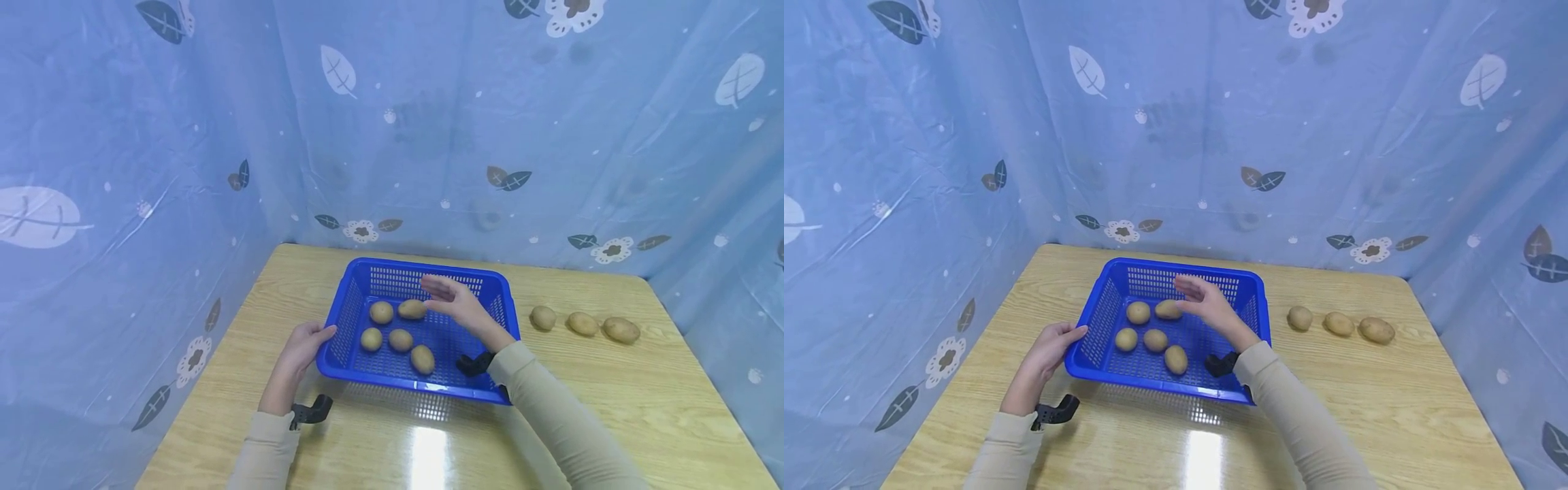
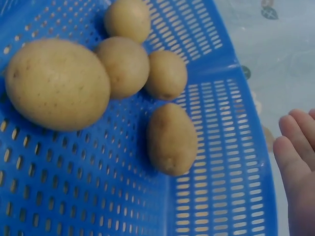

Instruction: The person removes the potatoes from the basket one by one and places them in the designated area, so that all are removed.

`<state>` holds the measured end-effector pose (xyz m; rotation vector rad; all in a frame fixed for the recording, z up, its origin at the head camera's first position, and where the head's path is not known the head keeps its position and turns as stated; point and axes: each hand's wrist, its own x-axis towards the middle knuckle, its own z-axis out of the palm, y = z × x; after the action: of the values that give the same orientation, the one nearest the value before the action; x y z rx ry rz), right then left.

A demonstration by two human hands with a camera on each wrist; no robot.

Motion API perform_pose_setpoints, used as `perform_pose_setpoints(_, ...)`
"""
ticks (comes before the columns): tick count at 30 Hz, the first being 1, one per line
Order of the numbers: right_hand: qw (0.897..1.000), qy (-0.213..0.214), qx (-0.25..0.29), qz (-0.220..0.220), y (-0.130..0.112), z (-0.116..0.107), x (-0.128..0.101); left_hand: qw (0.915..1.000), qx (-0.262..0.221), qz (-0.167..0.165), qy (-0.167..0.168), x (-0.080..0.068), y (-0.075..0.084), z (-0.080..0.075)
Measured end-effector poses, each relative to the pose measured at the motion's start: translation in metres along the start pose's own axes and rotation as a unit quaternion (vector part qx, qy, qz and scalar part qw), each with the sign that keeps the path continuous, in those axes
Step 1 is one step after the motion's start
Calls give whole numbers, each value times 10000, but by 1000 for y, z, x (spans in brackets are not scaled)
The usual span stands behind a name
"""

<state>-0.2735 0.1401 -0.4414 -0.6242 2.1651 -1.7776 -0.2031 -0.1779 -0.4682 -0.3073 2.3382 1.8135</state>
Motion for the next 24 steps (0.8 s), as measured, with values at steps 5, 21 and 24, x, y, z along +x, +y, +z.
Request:
perform_pose_setpoints(5,9994,-153,-184,265,3,2,1,10000,-41,-17,-25,1,-1,1)
perform_pose_setpoints(21,9894,-1002,-855,612,15,1,4,10000,49,-55,-34,0,1,1)
perform_pose_setpoints(24,9855,-1245,-954,646,16,1,3,10000,45,-51,-39,-1,2,1)
